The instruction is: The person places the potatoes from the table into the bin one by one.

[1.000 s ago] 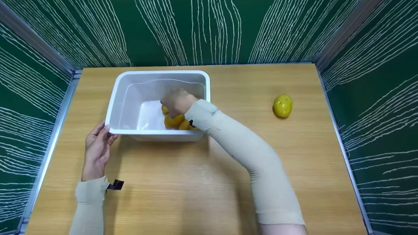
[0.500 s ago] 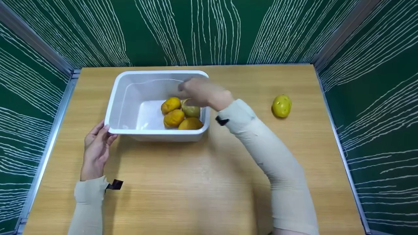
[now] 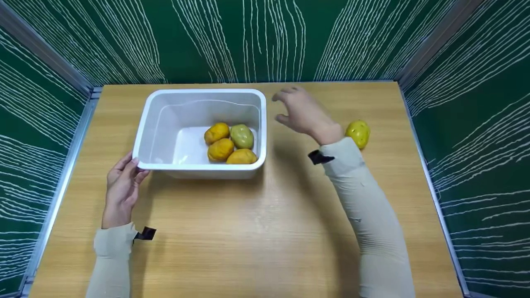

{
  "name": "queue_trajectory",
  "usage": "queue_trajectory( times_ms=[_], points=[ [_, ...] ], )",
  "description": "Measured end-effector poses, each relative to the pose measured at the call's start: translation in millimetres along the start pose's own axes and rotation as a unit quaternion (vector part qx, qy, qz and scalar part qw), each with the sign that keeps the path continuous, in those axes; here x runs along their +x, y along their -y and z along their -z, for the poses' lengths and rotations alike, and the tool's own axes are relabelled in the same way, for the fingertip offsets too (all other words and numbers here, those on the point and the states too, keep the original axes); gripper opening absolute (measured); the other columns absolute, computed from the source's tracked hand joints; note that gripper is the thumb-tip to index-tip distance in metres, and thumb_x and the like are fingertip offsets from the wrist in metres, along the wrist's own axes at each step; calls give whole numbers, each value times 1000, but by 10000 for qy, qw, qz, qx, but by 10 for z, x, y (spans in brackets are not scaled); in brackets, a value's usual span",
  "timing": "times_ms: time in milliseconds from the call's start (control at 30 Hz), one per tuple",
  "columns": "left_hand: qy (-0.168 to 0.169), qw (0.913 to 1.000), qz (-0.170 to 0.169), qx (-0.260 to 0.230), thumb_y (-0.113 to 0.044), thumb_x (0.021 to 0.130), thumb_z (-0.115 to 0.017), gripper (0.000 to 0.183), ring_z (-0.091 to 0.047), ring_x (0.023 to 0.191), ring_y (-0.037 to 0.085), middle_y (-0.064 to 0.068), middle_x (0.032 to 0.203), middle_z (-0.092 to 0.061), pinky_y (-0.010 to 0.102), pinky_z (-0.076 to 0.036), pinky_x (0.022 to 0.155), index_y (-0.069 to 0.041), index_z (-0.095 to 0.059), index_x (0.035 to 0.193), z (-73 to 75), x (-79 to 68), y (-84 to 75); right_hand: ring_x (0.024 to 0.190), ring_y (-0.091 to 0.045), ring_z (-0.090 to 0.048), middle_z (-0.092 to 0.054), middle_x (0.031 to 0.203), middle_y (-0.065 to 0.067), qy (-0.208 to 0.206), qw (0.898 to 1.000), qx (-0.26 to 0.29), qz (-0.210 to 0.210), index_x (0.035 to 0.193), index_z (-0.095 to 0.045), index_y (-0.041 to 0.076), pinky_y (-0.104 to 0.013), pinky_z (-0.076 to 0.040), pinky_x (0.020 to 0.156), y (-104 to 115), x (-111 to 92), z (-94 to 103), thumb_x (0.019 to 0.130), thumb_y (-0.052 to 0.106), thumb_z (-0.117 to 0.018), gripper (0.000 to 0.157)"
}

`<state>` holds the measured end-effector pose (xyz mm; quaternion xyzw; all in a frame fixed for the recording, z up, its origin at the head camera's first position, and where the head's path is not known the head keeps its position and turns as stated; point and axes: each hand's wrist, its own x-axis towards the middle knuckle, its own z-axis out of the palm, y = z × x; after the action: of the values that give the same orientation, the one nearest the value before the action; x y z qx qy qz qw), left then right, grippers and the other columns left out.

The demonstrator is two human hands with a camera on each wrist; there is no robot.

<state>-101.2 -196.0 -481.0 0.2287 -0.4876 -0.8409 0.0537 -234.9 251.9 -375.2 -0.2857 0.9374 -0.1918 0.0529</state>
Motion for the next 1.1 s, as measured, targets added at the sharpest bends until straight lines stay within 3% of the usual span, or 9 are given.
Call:
queue_trajectory(
  times_ms=[133,333,767,1100],
  points=[
    [7,10000,-28,-55,9,106,-51,45,-68,75,15,14,115,-60,18,-68,64,14,-43,150,-1,-9,6,135,-48,-51,-61,142,-27,-98,9983,189,-535,136,-64,-4,-69,-48,116,-212,-130,-49,97,8,-76,42],
    [-4,10000,10,-65,8,106,-52,45,-69,76,15,14,115,-61,18,-68,65,14,-42,150,-3,0,4,143,-48,-41,-51,154,-27,-132,9869,657,-1464,146,-57,-1,-71,-38,123,-497,-347,-150,101,12,-73,49],
    [0,9999,129,7,7,107,-51,47,-69,81,15,14,119,-60,18,-68,67,11,-41,152,4,15,-5,137,-55,-40,-49,152,-35,-744,9678,483,-2356,146,-55,-7,-72,-36,119,-1119,-739,-457,98,11,-74,54],
    [85,9999,-45,63,8,107,-50,43,-69,79,15,14,118,-60,17,-68,66,14,-42,150,8,4,-3,131,-59,-37,-46,151,-38,-774,9528,439,-2903,147,-51,-8,-73,-31,113,-1405,-998,-620,97,15,-74,60]
  ],
)
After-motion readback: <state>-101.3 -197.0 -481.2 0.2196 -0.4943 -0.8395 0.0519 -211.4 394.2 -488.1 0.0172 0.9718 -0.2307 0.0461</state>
